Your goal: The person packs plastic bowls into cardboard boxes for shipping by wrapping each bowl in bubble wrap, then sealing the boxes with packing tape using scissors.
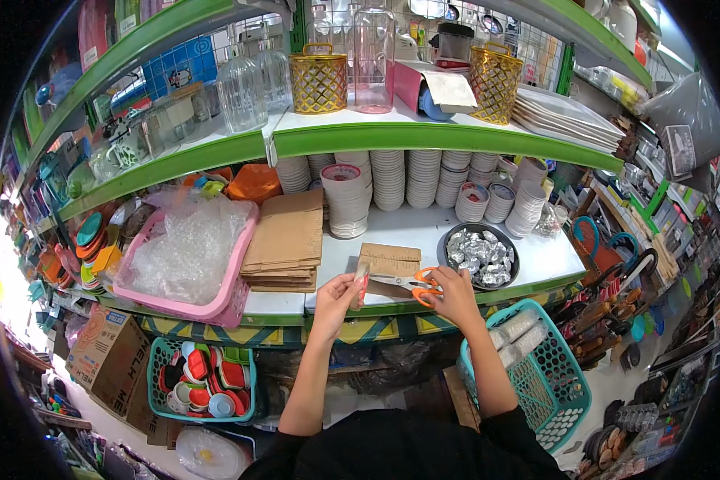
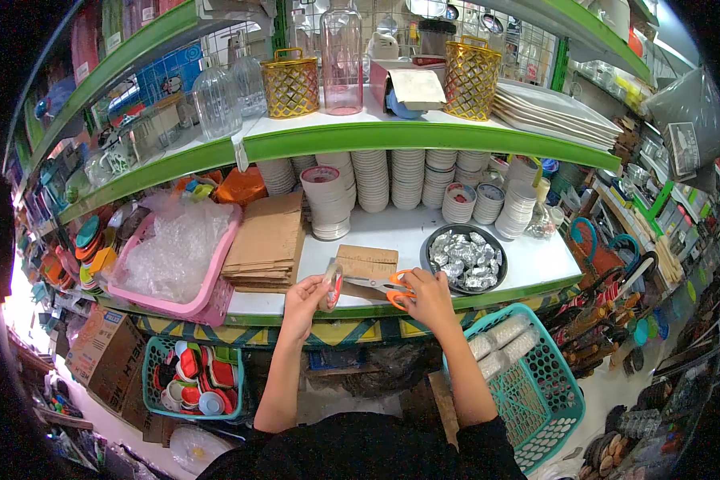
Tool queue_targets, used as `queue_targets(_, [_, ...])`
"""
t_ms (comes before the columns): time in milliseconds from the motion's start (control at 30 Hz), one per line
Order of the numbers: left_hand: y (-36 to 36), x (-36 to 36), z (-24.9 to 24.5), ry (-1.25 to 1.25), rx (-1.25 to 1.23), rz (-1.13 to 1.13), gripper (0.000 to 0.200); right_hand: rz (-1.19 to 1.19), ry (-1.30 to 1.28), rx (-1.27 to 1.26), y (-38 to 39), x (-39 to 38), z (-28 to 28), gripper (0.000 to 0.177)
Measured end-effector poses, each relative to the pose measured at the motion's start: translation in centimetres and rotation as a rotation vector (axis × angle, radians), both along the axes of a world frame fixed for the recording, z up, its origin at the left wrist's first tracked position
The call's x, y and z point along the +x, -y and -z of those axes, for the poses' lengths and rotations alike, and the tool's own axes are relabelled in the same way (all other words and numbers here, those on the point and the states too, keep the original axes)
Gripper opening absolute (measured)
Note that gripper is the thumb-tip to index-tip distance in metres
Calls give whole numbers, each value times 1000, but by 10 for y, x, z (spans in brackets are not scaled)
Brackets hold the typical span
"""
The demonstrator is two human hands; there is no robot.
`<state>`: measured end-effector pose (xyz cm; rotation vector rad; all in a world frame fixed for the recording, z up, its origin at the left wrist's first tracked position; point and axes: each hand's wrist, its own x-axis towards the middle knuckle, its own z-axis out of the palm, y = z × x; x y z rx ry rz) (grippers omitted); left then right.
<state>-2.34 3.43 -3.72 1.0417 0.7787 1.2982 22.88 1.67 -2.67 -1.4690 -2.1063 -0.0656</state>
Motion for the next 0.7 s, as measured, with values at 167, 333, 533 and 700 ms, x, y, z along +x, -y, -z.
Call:
queue_targets(167, [-1, -5, 5, 131, 87, -58, 22, 4, 73, 83, 5, -1, -4, 30])
queue_targets(333, [-4, -8, 13, 182, 208, -207, 35, -33, -100, 78, 10, 3, 5, 32])
queue_targets(533, [-3, -3, 10, 507, 191, -63, 45, 78, -628, 134, 5, 6, 34, 25])
queue_targets(700, [-7, -3, 21, 593, 180, -22, 52, 231, -775, 71, -4, 11, 55, 24])
